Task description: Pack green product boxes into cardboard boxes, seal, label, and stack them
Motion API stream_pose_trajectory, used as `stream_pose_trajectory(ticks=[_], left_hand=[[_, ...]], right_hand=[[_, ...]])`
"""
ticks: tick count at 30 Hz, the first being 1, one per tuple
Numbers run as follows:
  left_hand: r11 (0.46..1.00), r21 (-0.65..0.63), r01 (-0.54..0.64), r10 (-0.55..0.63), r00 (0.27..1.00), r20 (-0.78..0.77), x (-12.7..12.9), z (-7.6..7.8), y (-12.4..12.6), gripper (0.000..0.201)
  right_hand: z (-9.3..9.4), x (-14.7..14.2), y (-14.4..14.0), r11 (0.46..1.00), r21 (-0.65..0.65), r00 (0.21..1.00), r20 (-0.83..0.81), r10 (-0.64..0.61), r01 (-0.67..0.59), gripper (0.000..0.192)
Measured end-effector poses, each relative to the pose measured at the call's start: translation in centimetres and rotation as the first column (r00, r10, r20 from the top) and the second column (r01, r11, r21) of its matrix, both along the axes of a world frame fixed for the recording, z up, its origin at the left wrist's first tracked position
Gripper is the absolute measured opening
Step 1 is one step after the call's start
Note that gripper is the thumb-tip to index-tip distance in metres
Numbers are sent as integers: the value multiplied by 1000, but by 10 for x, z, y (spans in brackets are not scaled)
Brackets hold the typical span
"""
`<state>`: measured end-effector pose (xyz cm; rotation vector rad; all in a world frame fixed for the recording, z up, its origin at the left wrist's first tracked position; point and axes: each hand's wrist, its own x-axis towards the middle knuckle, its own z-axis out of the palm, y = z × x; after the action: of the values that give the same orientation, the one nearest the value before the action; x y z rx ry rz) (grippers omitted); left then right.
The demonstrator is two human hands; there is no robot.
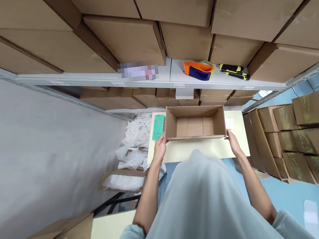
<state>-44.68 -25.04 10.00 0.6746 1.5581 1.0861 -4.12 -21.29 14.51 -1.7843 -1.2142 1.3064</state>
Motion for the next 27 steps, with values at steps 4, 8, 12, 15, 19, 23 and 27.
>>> stream_pose_trajectory(ticks=[4,8,12,15,19,23,27], left_hand=[[991,-133,-19,32,995,95,9,-14,-1,67],[987,-158,-35,47,996,70,11,-27,-1,59],[989,-148,-26,14,996,-84,-3,-32,8,53],[978,-189,-87,9,926,-378,-26,-36,22,58],[943,-309,-124,-73,828,-556,-54,-48,47,91],[855,-518,-27,-296,795,-530,-58,-63,62,119],[814,-580,26,-408,736,-540,-51,-71,61,116]], right_hand=[[-21,3,-1,994,-102,999,25,35,-33,98],[-25,8,-2,987,-158,997,68,28,-17,100],[1,1,1,999,-36,994,105,5,-2,101],[31,-11,5,994,99,987,150,-53,38,94],[69,-32,3,976,210,972,216,-97,51,87],[90,-53,-12,963,258,955,259,-143,74,81],[94,-66,-28,965,236,922,337,-192,114,84]])
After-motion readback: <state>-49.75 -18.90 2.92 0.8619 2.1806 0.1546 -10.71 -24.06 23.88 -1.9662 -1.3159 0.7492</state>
